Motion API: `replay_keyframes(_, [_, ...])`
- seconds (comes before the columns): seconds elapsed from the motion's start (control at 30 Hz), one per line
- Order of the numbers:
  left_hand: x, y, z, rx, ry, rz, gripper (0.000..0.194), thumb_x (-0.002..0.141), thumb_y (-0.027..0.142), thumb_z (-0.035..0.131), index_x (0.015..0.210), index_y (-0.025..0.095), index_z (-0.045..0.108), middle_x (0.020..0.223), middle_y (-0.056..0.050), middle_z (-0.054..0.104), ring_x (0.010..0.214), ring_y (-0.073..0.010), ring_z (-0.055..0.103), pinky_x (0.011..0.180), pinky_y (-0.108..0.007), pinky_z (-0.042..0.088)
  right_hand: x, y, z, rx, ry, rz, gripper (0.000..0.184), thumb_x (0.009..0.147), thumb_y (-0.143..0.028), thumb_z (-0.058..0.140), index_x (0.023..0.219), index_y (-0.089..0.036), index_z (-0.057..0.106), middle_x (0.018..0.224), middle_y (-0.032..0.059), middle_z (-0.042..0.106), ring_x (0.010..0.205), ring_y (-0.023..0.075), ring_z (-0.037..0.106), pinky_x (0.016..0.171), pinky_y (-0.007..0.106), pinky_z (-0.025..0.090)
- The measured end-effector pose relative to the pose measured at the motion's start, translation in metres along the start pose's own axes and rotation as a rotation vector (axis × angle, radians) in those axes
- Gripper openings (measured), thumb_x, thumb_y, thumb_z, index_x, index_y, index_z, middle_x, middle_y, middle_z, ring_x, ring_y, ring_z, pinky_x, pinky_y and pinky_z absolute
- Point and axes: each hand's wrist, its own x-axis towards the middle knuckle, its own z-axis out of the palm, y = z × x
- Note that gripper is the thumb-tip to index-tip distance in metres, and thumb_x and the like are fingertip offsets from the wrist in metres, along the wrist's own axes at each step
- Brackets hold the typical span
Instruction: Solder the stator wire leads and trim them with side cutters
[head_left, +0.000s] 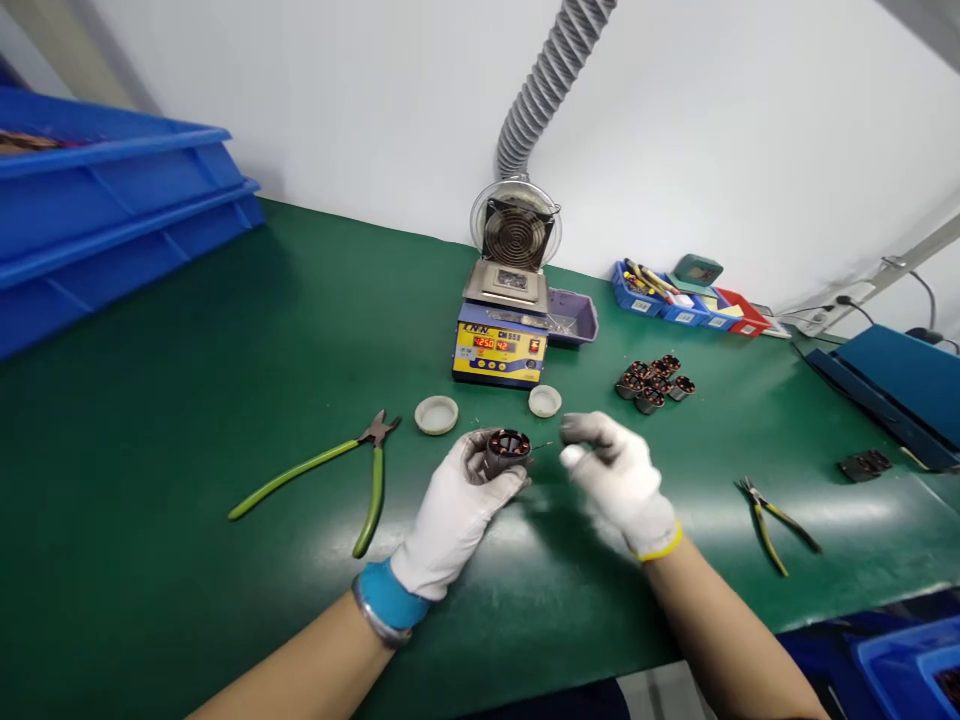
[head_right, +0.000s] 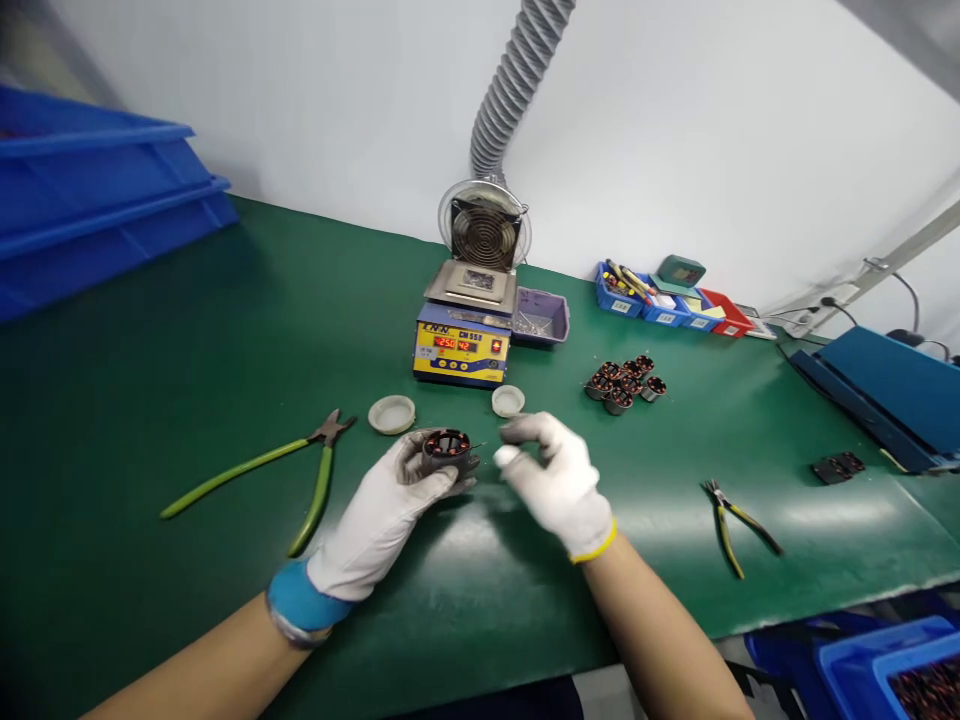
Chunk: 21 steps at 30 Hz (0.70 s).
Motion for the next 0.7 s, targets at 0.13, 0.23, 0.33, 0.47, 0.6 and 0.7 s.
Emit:
replay_keyframes(0.13, [0.0,-0.007,0.002,0.093,0.002,0.017,0.052,0.063,0.024,0.08,0.107,0.016,0.053,0.107,-0.007,0.066,0.103,-0.0218,0.063,0.097,-0.039,0.049,-0.02,0.005,0.036,-0.175,-0.138,-0.111,0.066,0.07,-0.024,0.071,0.132,-0.019,0.049,0.136,0.0106,0.05,0.125,0.0244,0.049,0.109,0.039,0.041])
replay_keyframes(0.23, [-0.003,-0.01,0.003,0.153,-0.032,0.042,0.053,0.063,0.022,0.079,0.109,0.017,0.053,0.111,-0.007,0.065,0.107,-0.0212,0.062,0.097,-0.036,0.048,-0.027,0.008,0.046,-0.119,-0.078,-0.132,0.056,0.073,-0.019,0.063,0.128,-0.017,0.05,0.136,0.011,0.05,0.128,0.022,0.048,0.11,0.036,0.04])
replay_keyframes(0.33, [-0.005,-0.008,0.003,0.269,-0.038,0.037,0.056,0.062,0.024,0.08,0.11,0.019,0.052,0.109,-0.006,0.067,0.1,-0.0211,0.065,0.089,-0.034,0.051,-0.027,0.014,0.041,-0.102,-0.043,-0.079,0.058,0.072,-0.013,0.06,0.128,-0.021,0.048,0.132,0.007,0.055,0.123,0.0195,0.053,0.107,0.034,0.045])
replay_keyframes(0.47, [-0.003,0.003,0.0,0.57,-0.133,-0.039,0.031,0.067,0.032,0.078,0.089,0.018,0.061,0.083,-0.002,0.068,0.077,-0.0182,0.064,0.069,-0.028,0.05,-0.022,0.018,0.032,-0.117,-0.024,-0.103,0.058,0.071,-0.009,0.06,0.126,-0.024,0.049,0.129,0.0041,0.058,0.121,0.0178,0.055,0.106,0.033,0.046])
replay_keyframes(0.6, [0.003,0.023,-0.012,0.51,-0.194,-0.122,0.021,0.077,0.035,0.068,0.07,0.018,0.057,0.059,0.003,0.057,0.051,-0.0111,0.053,0.05,-0.023,0.041,-0.018,0.016,0.026,-0.145,-0.048,-0.075,0.055,0.07,-0.011,0.062,0.123,-0.024,0.051,0.129,0.0034,0.058,0.121,0.0183,0.055,0.105,0.033,0.046])
replay_keyframes(0.7, [0.008,0.036,-0.023,0.246,0.011,0.008,0.02,0.078,0.034,0.065,0.071,0.02,0.053,0.057,0.005,0.054,0.047,-0.0097,0.049,0.045,-0.022,0.038,-0.018,0.013,0.024,-0.153,-0.033,-0.022,0.058,0.068,-0.011,0.065,0.122,-0.025,0.051,0.128,0.0016,0.059,0.116,0.018,0.058,0.102,0.032,0.049])
